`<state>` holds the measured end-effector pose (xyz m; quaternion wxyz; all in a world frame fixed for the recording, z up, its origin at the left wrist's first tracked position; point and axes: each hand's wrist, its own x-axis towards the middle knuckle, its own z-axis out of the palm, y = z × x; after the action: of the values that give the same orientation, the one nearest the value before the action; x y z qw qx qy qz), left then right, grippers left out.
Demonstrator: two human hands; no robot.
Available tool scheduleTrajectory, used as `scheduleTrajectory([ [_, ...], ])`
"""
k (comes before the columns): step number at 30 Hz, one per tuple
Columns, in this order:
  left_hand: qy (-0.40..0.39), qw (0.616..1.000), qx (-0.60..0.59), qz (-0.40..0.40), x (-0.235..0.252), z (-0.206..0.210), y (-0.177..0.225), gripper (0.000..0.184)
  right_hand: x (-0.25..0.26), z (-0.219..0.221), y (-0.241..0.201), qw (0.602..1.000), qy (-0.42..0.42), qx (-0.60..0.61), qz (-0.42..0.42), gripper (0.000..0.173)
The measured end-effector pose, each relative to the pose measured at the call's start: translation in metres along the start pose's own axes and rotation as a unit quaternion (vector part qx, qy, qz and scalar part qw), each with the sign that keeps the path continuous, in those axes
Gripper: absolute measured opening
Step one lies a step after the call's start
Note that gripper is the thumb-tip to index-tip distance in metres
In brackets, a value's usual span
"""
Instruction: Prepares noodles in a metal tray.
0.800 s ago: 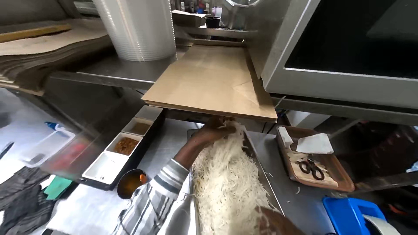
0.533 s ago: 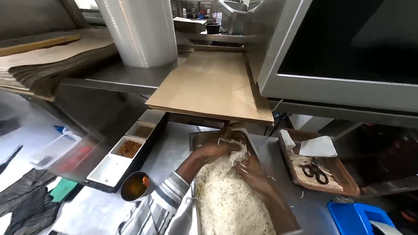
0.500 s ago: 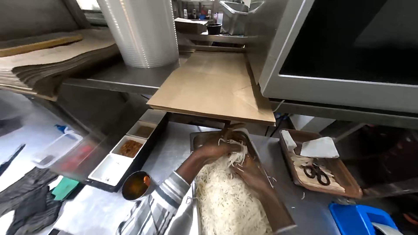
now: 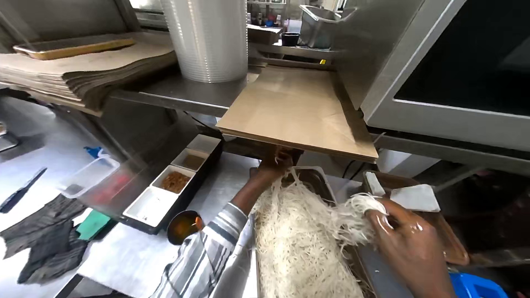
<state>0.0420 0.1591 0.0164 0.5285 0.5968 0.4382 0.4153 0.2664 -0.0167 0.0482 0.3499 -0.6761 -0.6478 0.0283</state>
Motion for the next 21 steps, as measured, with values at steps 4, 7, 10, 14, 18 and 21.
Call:
scheduleTrajectory([
  [4,-0.095,0.986,0.138,0.012,-0.010,0.011,0.000,0.035,-0.034,-0.006,-0.003,0.997,-0.081,0.009,0.013,0.030],
  [7,-0.143,0.944,0.291,0.052,-0.013,0.014,0.006,0.036,-0.051,-0.012,-0.011,0.997,-0.074,0.023,0.011,0.028],
  [10,-0.182,0.864,0.469,0.005,-0.020,0.020,0.007,0.040,-0.063,-0.011,-0.010,0.986,-0.162,-0.019,0.027,0.027],
  [14,-0.209,0.866,0.448,-0.065,-0.029,0.024,-0.005,0.048,-0.059,-0.023,-0.003,0.947,-0.320,-0.001,-0.005,0.032],
  [18,-0.230,0.884,0.382,-0.138,-0.039,0.038,-0.044,0.060,-0.018,-0.007,0.017,0.926,-0.368,0.073,0.032,0.034],
  [21,-0.211,0.889,0.358,-0.194,-0.042,0.045,-0.066,0.072,0.028,0.059,0.061,0.949,-0.270,0.061,0.150,0.037],
])
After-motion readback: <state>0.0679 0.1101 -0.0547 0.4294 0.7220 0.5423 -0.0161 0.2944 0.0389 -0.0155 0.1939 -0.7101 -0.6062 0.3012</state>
